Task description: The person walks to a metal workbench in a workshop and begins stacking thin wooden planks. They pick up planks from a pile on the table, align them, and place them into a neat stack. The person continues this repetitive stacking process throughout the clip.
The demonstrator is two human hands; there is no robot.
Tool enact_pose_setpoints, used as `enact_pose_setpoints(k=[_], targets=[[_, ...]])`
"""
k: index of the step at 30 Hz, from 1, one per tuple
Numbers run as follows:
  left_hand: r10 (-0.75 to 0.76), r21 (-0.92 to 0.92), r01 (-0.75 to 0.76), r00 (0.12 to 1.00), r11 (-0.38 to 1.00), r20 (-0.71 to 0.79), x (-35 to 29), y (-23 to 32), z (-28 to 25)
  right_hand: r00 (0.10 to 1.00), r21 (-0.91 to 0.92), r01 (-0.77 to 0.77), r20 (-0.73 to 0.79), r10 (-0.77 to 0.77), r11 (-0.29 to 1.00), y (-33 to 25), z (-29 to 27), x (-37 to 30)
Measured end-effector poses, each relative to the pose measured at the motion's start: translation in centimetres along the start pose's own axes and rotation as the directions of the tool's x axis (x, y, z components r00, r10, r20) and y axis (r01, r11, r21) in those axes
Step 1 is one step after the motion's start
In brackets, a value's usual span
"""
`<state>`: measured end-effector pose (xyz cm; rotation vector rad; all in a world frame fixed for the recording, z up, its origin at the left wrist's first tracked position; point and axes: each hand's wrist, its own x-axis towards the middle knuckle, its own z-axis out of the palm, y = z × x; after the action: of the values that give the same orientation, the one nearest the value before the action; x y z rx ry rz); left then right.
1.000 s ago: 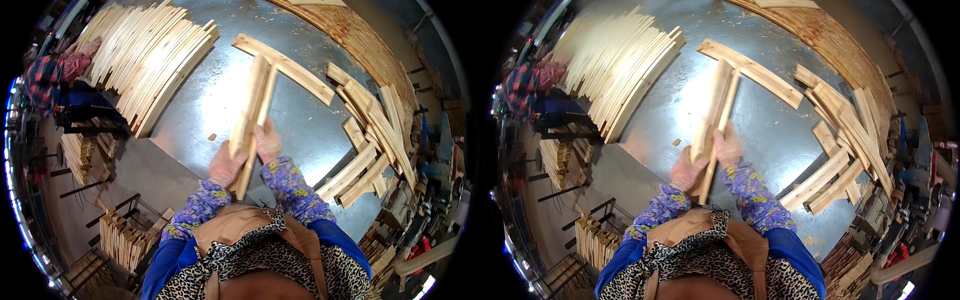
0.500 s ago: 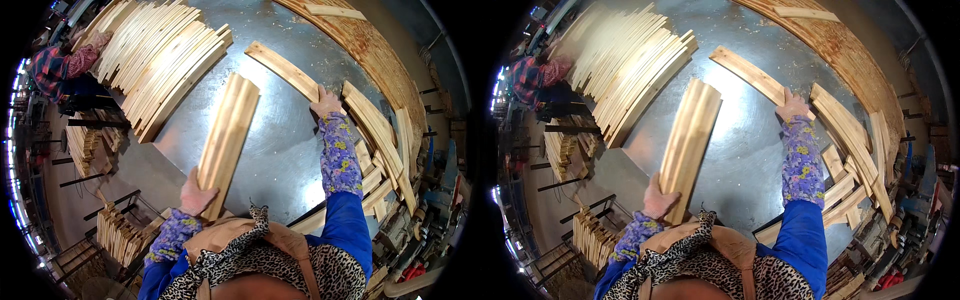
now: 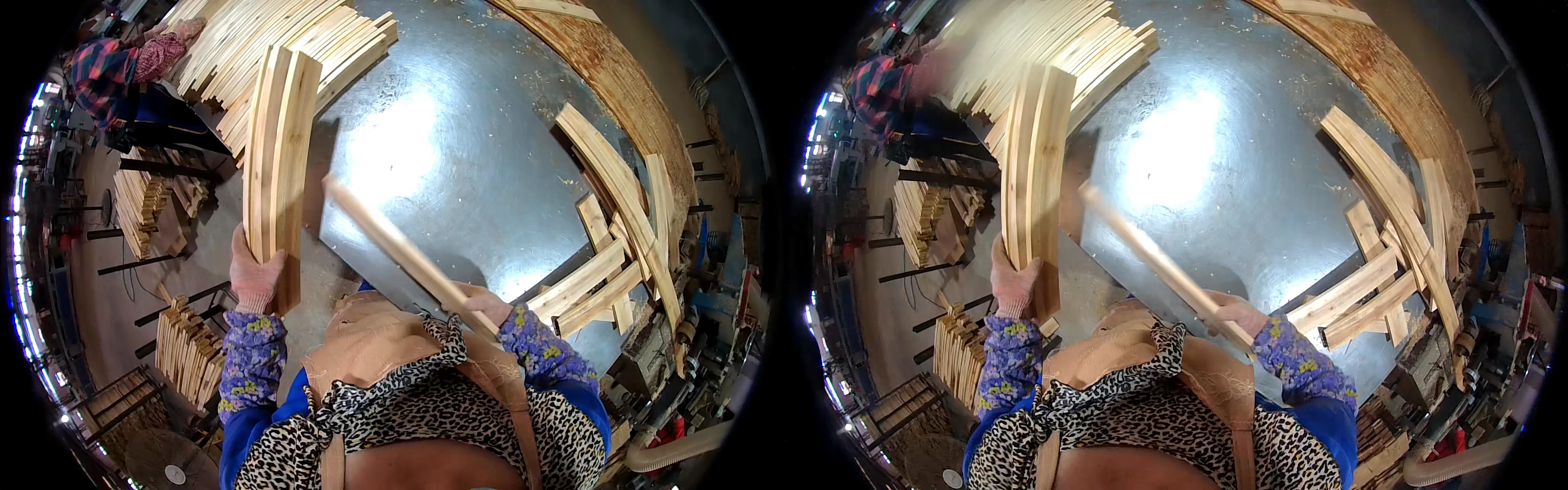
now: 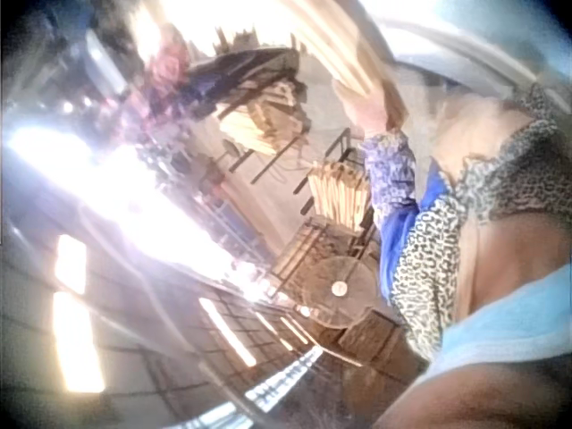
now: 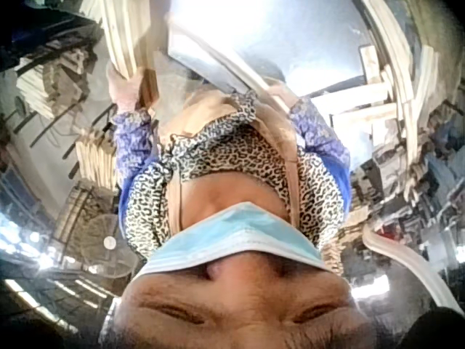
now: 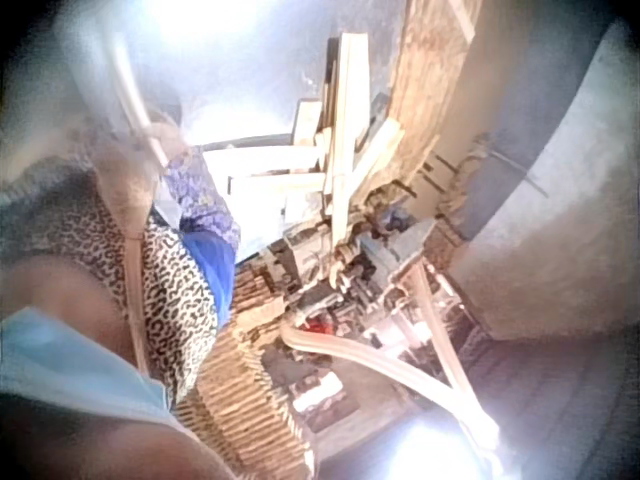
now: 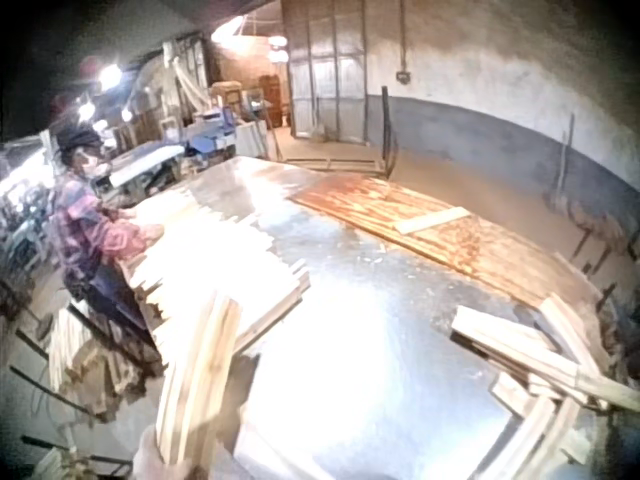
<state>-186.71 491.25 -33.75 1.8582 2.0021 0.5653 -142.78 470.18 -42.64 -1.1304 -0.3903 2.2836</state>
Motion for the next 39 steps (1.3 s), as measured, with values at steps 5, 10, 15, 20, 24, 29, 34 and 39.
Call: enact_pose_setpoints(k=[5,10,15,20,24,29,34,39], targets=[[-0.104,0.169,0.070,0.973,0.983,0.204,2.9,3.5,3.4,0.979,0.664,0.073,0.095,-0.181,0.744,1.2,-1.3,-0.1],[-0.102,0.398,-0.077,0.907,0.914,0.409,5.7,3.9,11.8,0.854,0.423,0.445,-0.464,-0.233,0.789,0.5,-2.8,5.2],[-0.074,0.283,-0.090,0.850,0.955,0.521,9.9,5.6,11.0,0.632,-0.071,0.466,-0.671,-0.388,0.882,-2.0,3.3,13.4],[0.228,0.274,-0.373,0.866,0.887,0.445,17.5,3.8,9.9,0.702,-0.319,0.033,-0.667,-0.249,0.947,-10.8,15.0,25.5],[0.499,0.218,-0.617,0.759,0.756,0.418,21.6,3.4,8.7,0.885,-0.779,0.020,-0.278,-0.374,0.627,-18.5,19.3,32.5],[0.688,0.207,-0.748,0.662,0.631,0.296,21.9,1.8,10.8,0.737,-0.879,0.137,-0.218,-0.640,0.457,-19.9,11.3,33.0],[0.668,0.250,-0.713,0.702,0.656,0.249,21.8,0.8,11.4,0.176,-0.831,-0.501,-0.369,-0.913,0.240,-32.9,-7.7,23.2],[0.673,0.212,-0.713,0.701,0.669,0.236,22.6,2.2,11.5,0.394,-0.733,-0.656,-0.537,-0.746,0.180,-40.3,-18.6,17.1]])
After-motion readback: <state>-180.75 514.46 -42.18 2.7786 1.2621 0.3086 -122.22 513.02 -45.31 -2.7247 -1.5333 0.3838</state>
